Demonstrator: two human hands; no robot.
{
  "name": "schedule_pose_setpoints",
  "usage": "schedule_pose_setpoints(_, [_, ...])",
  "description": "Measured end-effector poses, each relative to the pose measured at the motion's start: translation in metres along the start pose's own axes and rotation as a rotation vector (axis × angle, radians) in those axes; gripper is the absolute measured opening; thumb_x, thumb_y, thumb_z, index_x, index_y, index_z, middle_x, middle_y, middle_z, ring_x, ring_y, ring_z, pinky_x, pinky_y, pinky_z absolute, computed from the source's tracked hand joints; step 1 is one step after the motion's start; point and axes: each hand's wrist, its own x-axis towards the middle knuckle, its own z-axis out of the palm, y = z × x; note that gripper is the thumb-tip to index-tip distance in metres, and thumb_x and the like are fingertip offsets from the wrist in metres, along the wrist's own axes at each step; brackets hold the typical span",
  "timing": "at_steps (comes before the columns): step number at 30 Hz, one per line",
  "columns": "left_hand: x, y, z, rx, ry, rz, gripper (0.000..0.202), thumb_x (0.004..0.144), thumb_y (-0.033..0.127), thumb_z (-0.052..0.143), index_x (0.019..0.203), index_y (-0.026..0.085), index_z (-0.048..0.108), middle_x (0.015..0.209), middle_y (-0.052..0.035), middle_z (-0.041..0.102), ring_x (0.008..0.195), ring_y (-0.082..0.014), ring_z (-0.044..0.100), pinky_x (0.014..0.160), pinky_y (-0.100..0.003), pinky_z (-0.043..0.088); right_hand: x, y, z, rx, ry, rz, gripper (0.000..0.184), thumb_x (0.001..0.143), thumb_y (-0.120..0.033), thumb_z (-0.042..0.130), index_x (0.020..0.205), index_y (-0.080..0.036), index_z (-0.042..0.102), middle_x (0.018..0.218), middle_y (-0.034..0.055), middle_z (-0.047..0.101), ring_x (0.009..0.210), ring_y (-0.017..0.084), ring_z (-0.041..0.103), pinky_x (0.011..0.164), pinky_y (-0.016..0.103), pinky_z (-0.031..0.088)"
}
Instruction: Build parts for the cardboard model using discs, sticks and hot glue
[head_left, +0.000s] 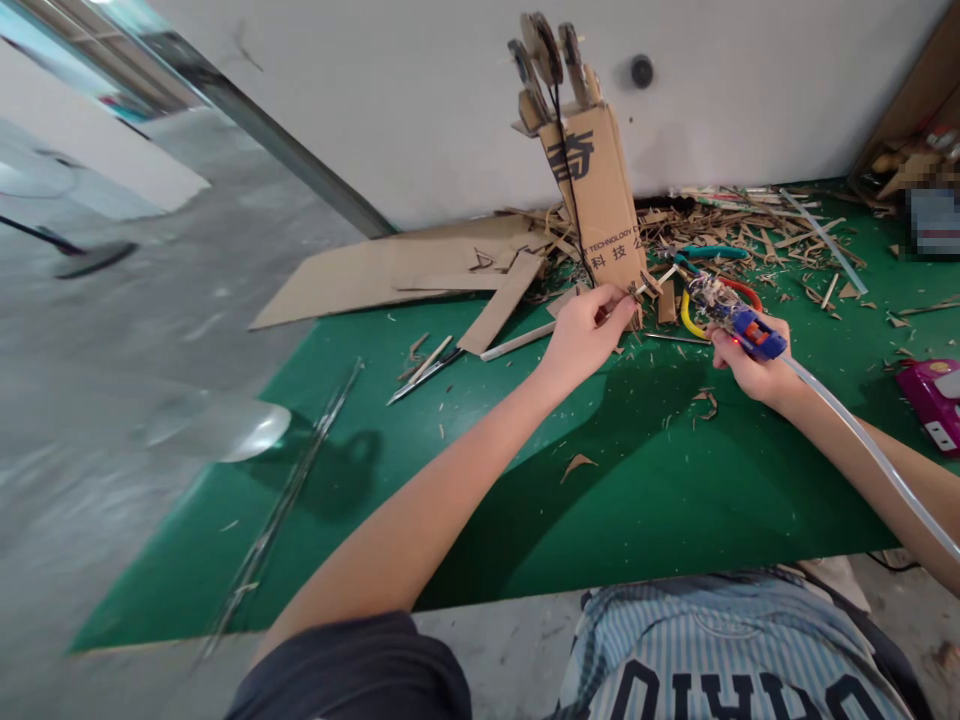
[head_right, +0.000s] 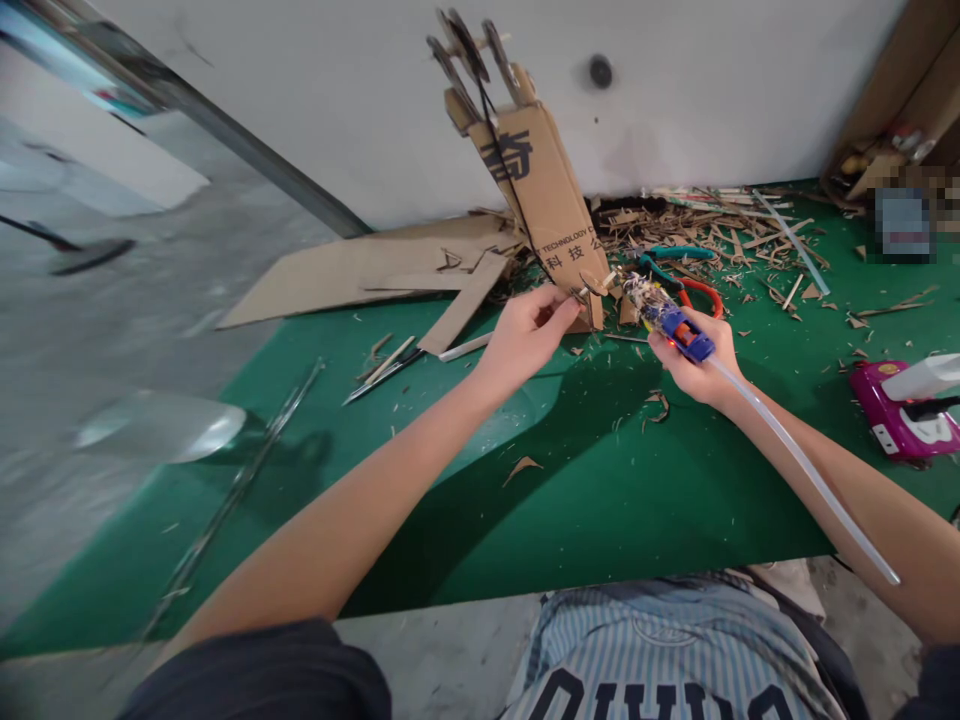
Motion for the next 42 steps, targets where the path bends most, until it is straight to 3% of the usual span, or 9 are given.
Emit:
schedule_pose_setpoints(6, [-0.001, 0.001, 0.0, 0.084, -0.047, 0.021, 0.027, 0.096, 0.029, 0.056, 0.071, 0.019, 0.059, 0.057, 0.0036, 0.047, 0.054, -0.0107, 0.043, 0.054, -0.027, 0.028, 0.011, -0.006, 0.005, 0.237, 0.121, 0.207, 0.05, 0.076, -0.072, 0.074, 0.07, -0.023, 0.063, 0.056, -0.0006, 0.059, 0.04, 0.012, 0.053, 0.039, 0.03, 0.043])
schedule_pose_setpoints(11, [-0.005, 0.005, 0.0, 0.144, -0.091, 0.06, 0.028, 0.095, 0.033, 0.055, 0.072, 0.019, 0.061, 0.058, 0.0029, 0.048, 0.055, -0.0104, 0.041, 0.055, -0.028, 0.027, 0.018, -0.009, 0.007, 0.391, 0.169, 0.232, 0.048, 0.073, -0.069, 0.079, 0.072, -0.023, 0.063, 0.07, -0.0015, 0.063, 0.04, 0.008, 0.052, 0.034, 0.027, 0.039])
schedule_pose_setpoints(31, [-0.01, 0.014, 0.001, 0.198, -0.117, 0.058, 0.034, 0.096, 0.041, 0.055, 0.074, 0.018, 0.067, 0.058, 0.0017, 0.054, 0.054, -0.0109, 0.045, 0.055, -0.027, 0.027, 0.015, -0.011, 0.01, 0.366, 0.084, 0.294, 0.049, 0.071, -0.068, 0.08, 0.071, -0.022, 0.062, 0.067, -0.0013, 0.062, 0.039, 0.009, 0.052, 0.035, 0.028, 0.041])
schedule_pose_setpoints(38, [-0.01, 0.009, 0.004, 0.136, -0.155, 0.076, 0.023, 0.094, 0.033, 0.058, 0.078, 0.018, 0.067, 0.072, -0.0015, 0.065, 0.062, -0.0117, 0.053, 0.06, -0.027, 0.036, 0.015, -0.011, 0.009, 0.343, 0.076, 0.293, 0.048, 0.074, -0.067, 0.079, 0.072, -0.022, 0.062, 0.07, -0.0002, 0.063, 0.04, 0.008, 0.052, 0.036, 0.028, 0.043])
schedule_pose_setpoints(42, [-0.01, 0.005, 0.006, 0.088, -0.139, 0.112, 0.02, 0.093, 0.028, 0.058, 0.077, 0.019, 0.064, 0.067, -0.0005, 0.061, 0.06, -0.0118, 0.051, 0.059, -0.027, 0.037, 0.015, -0.01, 0.009, 0.344, 0.091, 0.305, 0.049, 0.074, -0.069, 0.078, 0.072, -0.022, 0.063, 0.07, -0.0002, 0.063, 0.041, 0.009, 0.052, 0.036, 0.028, 0.044])
